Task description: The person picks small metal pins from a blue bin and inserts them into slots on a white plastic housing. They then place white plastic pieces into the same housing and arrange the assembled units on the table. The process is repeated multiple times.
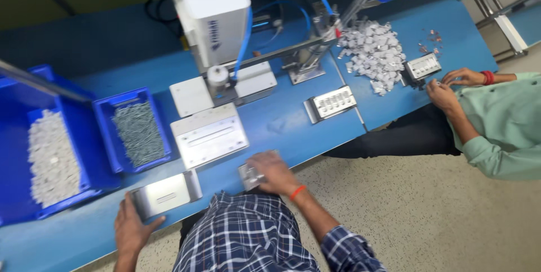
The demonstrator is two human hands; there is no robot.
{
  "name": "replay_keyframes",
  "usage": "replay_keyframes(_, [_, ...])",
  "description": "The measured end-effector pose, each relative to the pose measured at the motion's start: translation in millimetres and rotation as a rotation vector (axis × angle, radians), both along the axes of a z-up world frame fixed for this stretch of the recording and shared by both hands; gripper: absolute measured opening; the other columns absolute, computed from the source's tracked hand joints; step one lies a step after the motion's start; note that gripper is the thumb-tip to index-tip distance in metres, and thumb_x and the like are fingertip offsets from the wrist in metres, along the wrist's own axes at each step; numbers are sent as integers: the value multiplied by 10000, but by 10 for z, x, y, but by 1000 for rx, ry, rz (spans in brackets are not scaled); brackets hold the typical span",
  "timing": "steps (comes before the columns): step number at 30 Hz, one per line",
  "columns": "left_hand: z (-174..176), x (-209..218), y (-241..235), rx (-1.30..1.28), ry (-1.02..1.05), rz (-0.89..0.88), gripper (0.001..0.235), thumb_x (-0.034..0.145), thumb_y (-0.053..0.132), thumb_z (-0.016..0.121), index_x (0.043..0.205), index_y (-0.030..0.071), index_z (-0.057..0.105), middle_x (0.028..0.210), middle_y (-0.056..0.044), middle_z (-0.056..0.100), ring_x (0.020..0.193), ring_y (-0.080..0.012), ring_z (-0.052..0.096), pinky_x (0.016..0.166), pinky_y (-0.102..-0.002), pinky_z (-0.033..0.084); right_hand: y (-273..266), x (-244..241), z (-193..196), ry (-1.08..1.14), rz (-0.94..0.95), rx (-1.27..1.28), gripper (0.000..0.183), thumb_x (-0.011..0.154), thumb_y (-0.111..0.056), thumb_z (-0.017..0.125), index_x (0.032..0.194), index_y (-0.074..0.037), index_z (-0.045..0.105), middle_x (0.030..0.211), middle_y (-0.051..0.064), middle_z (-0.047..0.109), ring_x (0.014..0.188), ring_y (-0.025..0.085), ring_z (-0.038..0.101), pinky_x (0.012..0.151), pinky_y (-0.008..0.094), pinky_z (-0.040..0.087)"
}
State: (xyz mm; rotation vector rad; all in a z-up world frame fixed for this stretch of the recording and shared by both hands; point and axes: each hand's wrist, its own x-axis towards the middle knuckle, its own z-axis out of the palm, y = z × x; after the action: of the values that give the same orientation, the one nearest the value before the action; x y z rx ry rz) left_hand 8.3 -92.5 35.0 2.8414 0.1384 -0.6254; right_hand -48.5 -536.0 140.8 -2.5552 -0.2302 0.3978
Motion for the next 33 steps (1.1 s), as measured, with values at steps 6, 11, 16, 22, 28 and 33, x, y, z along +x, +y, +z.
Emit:
replay_keyframes(6, [-78,0,-101,-52,-95,116,1340,553,441,956,1633,24,281,1572,-202,463,1416,-366,495,1104,-494,478,-1931,-231,-335,209,-172,-500,413,928,76,556,1238,-179,652,1495,61,562,1447,218,471,1305,494,234])
replay_keyframes(11, [-106,-2,-184,-20,-137,132,1332,545,434,969,1604,-15,298,1516,-199,502,1364,-368,532,1054,-503,499,-3008,-378,-693,64,-189,-716,693,812,103,573,1446,-169,507,1529,57,502,1462,209,404,1219,513,244])
replay_keyframes(16, [-72,13,-227,6,-95,151,1293,553,423,979,1575,-14,318,1472,-201,536,1328,-370,569,1037,-508,521,-3337,-382,-989,26,-260,-679,636,841,47,576,1427,-196,528,1523,29,511,1473,199,396,1219,521,260])
replay_keyframes(22, [-115,26,-260,56,-54,203,1244,590,408,984,1549,-9,310,1439,-231,551,1270,-396,613,1015,-513,540,-3337,-431,-1065,-173,-268,-639,605,855,40,573,1417,-182,563,1491,65,527,1409,238,448,1183,508,303])
replay_keyframes(28, [-149,27,-276,71,-27,235,1270,602,393,981,1578,15,261,1431,-262,536,1230,-427,625,985,-524,553,-3243,-440,-782,20,-321,-545,574,835,-45,654,1380,-223,617,1420,62,607,1332,231,565,1153,400,437])
replay_keyframes(33, [-200,29,-255,59,-53,247,1284,573,367,1005,1560,17,262,1409,-286,532,1196,-441,627,976,-523,544,-3182,1,-523,-161,-318,-485,654,780,-138,746,1414,-189,596,1385,83,608,1289,261,548,1118,392,444])
